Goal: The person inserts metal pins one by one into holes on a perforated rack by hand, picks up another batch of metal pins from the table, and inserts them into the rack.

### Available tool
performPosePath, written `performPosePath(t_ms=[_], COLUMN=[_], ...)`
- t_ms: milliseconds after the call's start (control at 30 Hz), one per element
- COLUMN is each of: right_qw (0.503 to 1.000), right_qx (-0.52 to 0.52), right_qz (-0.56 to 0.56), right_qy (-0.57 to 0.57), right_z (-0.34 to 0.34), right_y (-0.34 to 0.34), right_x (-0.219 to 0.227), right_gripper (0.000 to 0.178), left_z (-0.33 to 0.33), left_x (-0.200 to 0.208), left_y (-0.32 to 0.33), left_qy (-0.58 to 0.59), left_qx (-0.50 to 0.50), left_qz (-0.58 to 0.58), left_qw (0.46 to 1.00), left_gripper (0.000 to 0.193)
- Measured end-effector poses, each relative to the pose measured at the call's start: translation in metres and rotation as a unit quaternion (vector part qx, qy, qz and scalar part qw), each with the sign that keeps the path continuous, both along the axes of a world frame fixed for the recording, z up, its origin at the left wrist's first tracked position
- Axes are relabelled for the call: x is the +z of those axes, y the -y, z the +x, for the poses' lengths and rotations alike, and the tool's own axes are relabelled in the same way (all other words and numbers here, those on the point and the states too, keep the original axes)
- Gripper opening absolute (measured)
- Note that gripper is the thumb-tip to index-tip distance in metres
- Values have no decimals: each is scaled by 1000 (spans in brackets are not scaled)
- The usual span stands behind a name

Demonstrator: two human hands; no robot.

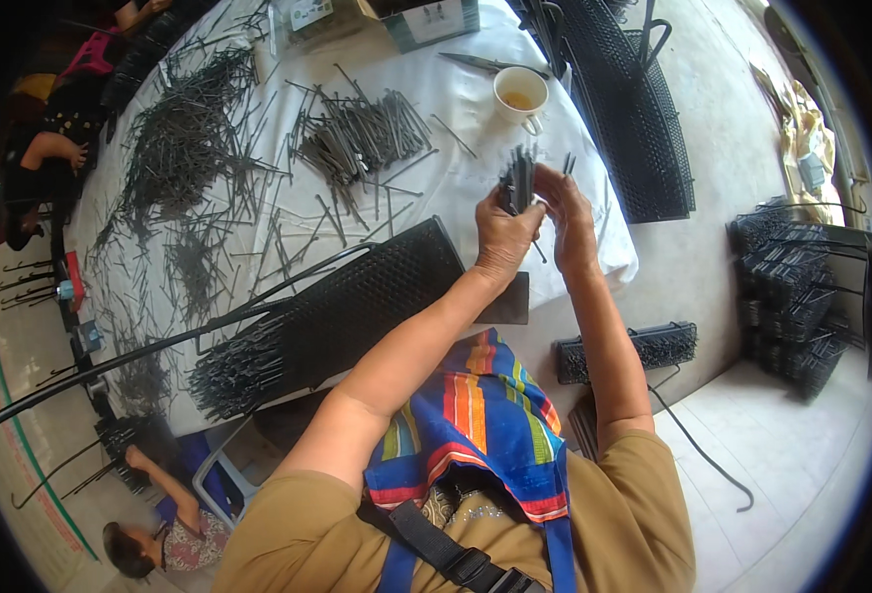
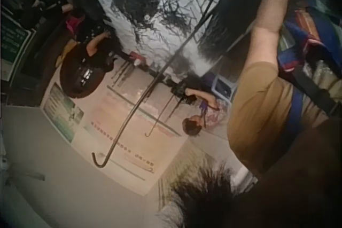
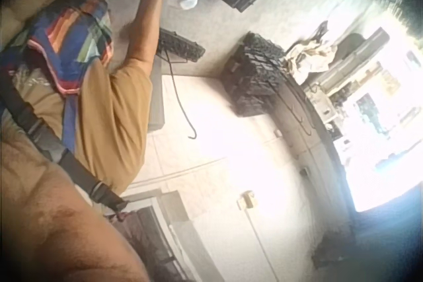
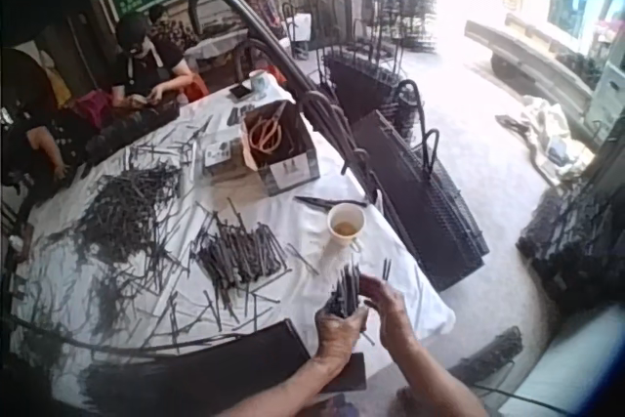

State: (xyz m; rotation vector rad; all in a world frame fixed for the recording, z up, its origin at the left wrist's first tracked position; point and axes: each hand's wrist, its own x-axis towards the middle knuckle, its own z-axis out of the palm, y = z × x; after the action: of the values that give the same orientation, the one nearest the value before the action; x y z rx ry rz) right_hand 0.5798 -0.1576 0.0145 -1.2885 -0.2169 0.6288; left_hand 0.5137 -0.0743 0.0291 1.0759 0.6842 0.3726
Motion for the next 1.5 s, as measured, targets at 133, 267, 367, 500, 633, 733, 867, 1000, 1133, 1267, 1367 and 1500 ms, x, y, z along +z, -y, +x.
performPosePath(t_ms=[133,267,367,500,633,733,867,1000,1133,1267,1367,1500], right_qw=[995,991,996,995,997,994,994,981,987,995,995,997], right_qx=[31,30,-18,-32,-13,-10,-32,-35,-74,-69,-44,34], right_qz=[90,117,82,42,45,24,106,175,137,59,46,56], right_qy=[7,53,39,83,54,110,-18,-78,-42,-32,-82,-33], right_z=[7,-5,-21,-20,-21,-25,-30,-22,-35,-70,-103,-172], right_y=[1,15,6,9,12,16,14,21,27,5,-3,-19], right_x=[34,30,9,-1,0,-8,-19,-21,22,18,13,31], right_gripper=[54,59,49,58,57,56,54,58,60,58,56,52], left_z=[2,4,9,5,2,-1,-9,-14,-33,-100,-148,-190], left_x=[-21,-36,-74,-82,-76,-71,-88,-84,-6,28,36,37], left_y=[25,32,42,45,48,52,49,47,38,3,-17,-33], left_qy=[14,50,-16,-173,-89,-39,-69,-125,46,1,60,118], left_qx=[-21,8,84,32,61,100,44,35,-10,-24,22,90], left_qz=[230,302,298,312,321,391,332,337,-58,-343,-372,-325], left_qw=[973,952,951,934,941,914,940,933,997,939,926,934], left_gripper=[27,42,32,27,22,20,24,36,14,12,16,20])
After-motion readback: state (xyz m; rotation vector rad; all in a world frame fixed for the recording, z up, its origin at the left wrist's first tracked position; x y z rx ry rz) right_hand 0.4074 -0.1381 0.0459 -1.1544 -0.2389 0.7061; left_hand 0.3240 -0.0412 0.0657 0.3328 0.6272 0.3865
